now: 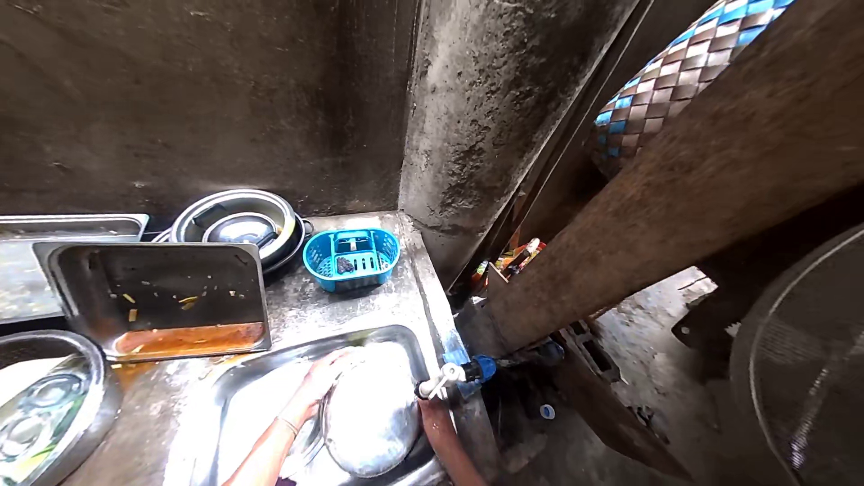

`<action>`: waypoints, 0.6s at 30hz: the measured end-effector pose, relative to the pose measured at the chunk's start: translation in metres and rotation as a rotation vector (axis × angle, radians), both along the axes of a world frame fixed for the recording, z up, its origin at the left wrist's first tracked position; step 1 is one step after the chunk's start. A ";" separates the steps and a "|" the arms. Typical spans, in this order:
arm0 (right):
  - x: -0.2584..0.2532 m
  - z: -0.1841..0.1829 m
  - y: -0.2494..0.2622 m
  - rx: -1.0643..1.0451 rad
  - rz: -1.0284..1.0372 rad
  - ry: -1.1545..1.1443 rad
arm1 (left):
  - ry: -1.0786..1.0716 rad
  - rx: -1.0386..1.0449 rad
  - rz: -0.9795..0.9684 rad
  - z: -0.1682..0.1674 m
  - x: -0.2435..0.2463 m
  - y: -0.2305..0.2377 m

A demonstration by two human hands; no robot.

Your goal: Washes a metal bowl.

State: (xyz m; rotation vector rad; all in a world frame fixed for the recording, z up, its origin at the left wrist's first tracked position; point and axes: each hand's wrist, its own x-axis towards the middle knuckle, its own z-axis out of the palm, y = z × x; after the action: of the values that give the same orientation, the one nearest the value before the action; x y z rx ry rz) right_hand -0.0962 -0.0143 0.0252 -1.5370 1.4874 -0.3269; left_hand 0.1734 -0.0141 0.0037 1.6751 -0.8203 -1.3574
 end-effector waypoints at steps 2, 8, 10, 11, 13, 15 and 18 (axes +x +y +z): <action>0.001 0.001 -0.001 0.019 -0.039 -0.020 | 0.101 0.016 0.032 -0.002 0.008 -0.006; -0.005 0.008 -0.010 0.191 -0.324 -0.272 | 0.172 0.029 0.062 0.025 -0.013 -0.009; -0.006 0.019 -0.012 0.229 -0.437 -0.310 | 0.121 0.010 0.026 0.022 -0.021 -0.012; -0.006 0.023 -0.013 0.240 -0.479 -0.332 | 0.070 -0.021 0.017 0.015 -0.025 -0.014; -0.006 0.029 -0.013 0.214 -0.523 -0.371 | -0.042 -0.099 0.004 -0.004 -0.033 -0.017; -0.006 0.036 -0.011 0.185 -0.510 -0.367 | -0.202 -0.145 -0.021 -0.001 -0.048 -0.007; -0.004 0.034 -0.008 0.178 -0.529 -0.352 | -0.561 -0.311 -0.028 0.003 -0.086 0.024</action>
State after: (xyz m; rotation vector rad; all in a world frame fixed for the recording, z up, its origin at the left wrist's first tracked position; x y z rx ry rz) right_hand -0.1003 -0.0225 0.0595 -0.8723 1.5674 -0.7121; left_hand 0.0877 0.0098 0.0070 1.8100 -1.3011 -0.7207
